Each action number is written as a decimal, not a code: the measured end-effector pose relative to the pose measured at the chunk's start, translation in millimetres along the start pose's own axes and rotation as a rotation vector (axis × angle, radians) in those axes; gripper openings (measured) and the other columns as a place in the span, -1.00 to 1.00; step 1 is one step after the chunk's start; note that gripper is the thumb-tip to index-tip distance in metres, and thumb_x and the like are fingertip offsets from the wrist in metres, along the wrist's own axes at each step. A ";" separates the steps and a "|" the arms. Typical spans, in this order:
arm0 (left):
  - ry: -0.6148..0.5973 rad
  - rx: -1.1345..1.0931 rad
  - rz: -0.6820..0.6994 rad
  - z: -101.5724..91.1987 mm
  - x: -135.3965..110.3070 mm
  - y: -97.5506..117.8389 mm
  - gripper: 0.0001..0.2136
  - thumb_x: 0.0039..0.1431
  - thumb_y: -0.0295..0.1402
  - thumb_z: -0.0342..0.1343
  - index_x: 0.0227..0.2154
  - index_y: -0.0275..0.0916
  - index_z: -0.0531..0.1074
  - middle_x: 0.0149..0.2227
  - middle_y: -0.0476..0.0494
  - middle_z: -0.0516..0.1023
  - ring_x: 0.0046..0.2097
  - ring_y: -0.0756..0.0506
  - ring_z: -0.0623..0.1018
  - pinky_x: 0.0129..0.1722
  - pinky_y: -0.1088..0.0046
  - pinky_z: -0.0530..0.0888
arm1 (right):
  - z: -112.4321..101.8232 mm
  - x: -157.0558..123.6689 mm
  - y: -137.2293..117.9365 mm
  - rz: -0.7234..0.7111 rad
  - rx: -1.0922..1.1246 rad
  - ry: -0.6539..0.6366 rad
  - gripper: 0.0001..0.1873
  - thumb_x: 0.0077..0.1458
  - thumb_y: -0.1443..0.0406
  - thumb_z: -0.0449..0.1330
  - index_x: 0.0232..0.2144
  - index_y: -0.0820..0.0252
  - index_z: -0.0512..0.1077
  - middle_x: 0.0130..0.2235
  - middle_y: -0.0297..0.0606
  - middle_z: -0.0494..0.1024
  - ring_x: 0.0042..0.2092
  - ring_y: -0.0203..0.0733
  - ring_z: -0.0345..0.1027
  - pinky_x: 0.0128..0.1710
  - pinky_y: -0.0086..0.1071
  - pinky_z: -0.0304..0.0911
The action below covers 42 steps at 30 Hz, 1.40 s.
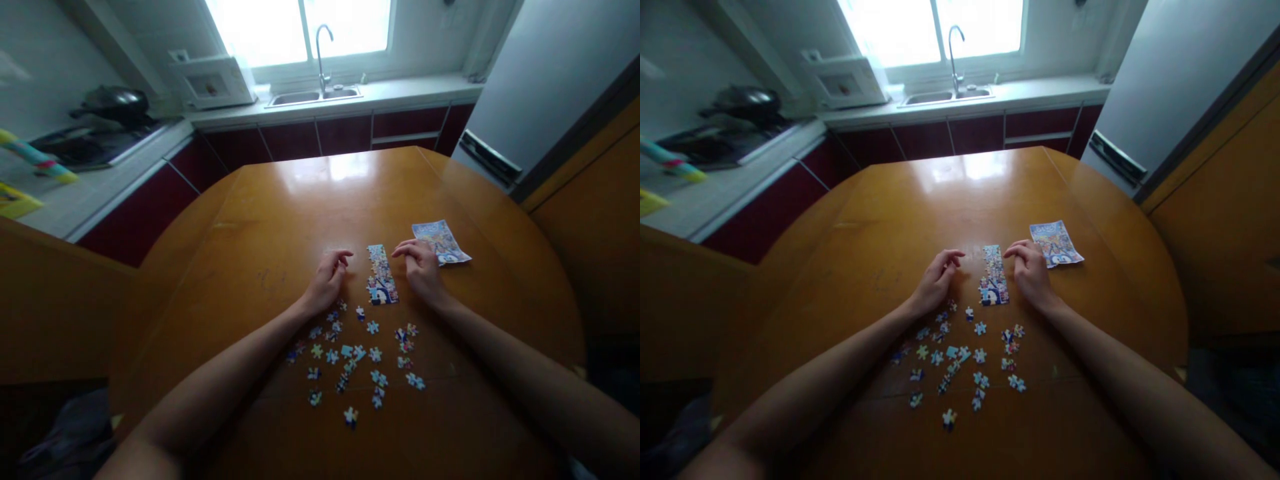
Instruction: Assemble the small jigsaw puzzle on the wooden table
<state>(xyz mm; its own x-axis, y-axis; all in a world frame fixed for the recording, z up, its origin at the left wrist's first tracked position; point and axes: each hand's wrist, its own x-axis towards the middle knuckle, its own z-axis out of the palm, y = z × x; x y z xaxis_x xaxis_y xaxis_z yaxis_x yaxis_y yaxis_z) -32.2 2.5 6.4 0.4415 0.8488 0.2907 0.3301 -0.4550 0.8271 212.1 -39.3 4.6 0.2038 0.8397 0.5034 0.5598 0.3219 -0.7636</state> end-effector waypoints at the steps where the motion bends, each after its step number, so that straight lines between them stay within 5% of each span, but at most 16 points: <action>1: 0.012 -0.030 -0.024 -0.3 0.9 -0.3 -0.72 0.28 -0.49 -0.09 -0.02 -0.26 0.41 -0.22 -0.12 0.44 -0.15 -0.08 0.44 -0.06 0.37 0.38 | -0.9 -0.6 -3.3 -0.024 -0.022 -0.004 -0.70 0.15 0.47 0.03 -0.43 0.12 0.52 -0.25 -0.18 0.53 -0.09 -0.03 0.35 -0.02 -0.07 0.23; 5: 0.036 -0.101 -0.072 -1.3 2.7 -0.8 -0.76 0.28 -0.48 -0.08 -0.11 -0.28 0.46 -0.27 -0.10 0.45 -0.17 -0.07 0.46 -0.09 0.39 0.38 | -6.9 -11.8 -38.6 -0.260 -0.107 -0.164 -0.72 0.19 0.47 0.08 -0.20 0.11 0.54 -0.18 -0.14 0.50 -0.06 -0.02 0.29 -0.06 -0.11 0.27; 10: 0.044 -0.116 -0.075 -1.1 1.7 0.3 -0.77 0.30 -0.48 -0.08 -0.12 -0.27 0.46 -0.26 -0.10 0.47 -0.18 -0.07 0.47 -0.09 0.40 0.41 | -5.0 -48.7 -98.9 -0.601 -0.076 -0.717 -0.84 0.26 0.38 0.14 -0.19 0.08 0.51 -0.12 -0.23 0.51 -0.10 -0.11 0.24 -0.05 -0.19 0.25; 13: 0.046 -0.103 -0.080 -0.8 1.4 2.1 -0.77 0.30 -0.49 -0.06 -0.11 -0.28 0.47 -0.24 -0.12 0.49 -0.17 -0.07 0.47 -0.09 0.38 0.42 | 1.2 -65.6 -113.3 -0.696 -0.133 -0.953 -0.87 0.29 0.30 0.15 -0.28 0.13 0.50 -0.12 -0.20 0.49 -0.10 -0.10 0.21 -0.07 -0.19 0.22; 16: 0.044 -0.100 -0.077 -0.1 1.6 2.6 -0.78 0.31 -0.49 -0.05 -0.12 -0.28 0.47 -0.24 -0.14 0.49 -0.17 -0.08 0.46 -0.11 0.37 0.42 | 7.0 -71.6 -111.0 -0.687 -0.183 -1.040 -0.83 0.31 0.28 0.13 -0.28 0.13 0.51 -0.12 -0.19 0.47 -0.08 -0.09 0.19 -0.05 -0.18 0.19; 32: 0.015 -0.074 -0.069 0.2 1.1 2.0 -0.79 0.34 -0.42 -0.05 -0.11 -0.28 0.47 -0.23 -0.14 0.48 -0.18 -0.08 0.46 -0.14 0.38 0.41 | 22.0 -79.6 -100.4 -0.682 -0.060 -1.029 -0.82 0.25 0.21 0.19 -0.36 0.16 0.49 -0.16 -0.26 0.49 -0.09 -0.12 0.20 -0.03 -0.22 0.17; 37: 0.013 -0.029 -0.038 -0.4 0.5 3.9 -0.79 0.30 -0.48 -0.04 -0.12 -0.26 0.47 -0.21 -0.14 0.49 -0.17 -0.09 0.46 -0.12 0.36 0.42 | 15.2 -50.3 -80.1 -0.532 0.050 -0.724 -0.92 0.23 0.26 0.23 -0.30 0.11 0.53 -0.16 -0.27 0.52 -0.09 -0.16 0.28 0.00 -0.23 0.22; 42: -0.061 0.110 0.071 0.1 -1.3 5.1 -0.80 0.24 -0.55 -0.01 -0.19 -0.23 0.49 -0.21 -0.12 0.45 -0.10 -0.12 0.41 -0.04 0.29 0.40 | 2.6 -11.7 -35.1 -0.243 -0.101 -0.359 -0.96 0.14 0.32 0.31 -0.31 0.11 0.58 -0.23 -0.20 0.50 -0.09 -0.07 0.29 -0.06 -0.18 0.27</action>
<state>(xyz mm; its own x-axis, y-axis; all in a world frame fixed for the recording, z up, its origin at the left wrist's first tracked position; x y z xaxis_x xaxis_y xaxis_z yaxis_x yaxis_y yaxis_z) -31.0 -1.0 10.2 0.5161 0.7970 0.3137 0.3841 -0.5427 0.7469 188.0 -59.3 24.4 -0.2251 0.8493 0.4775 0.6365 0.4993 -0.5879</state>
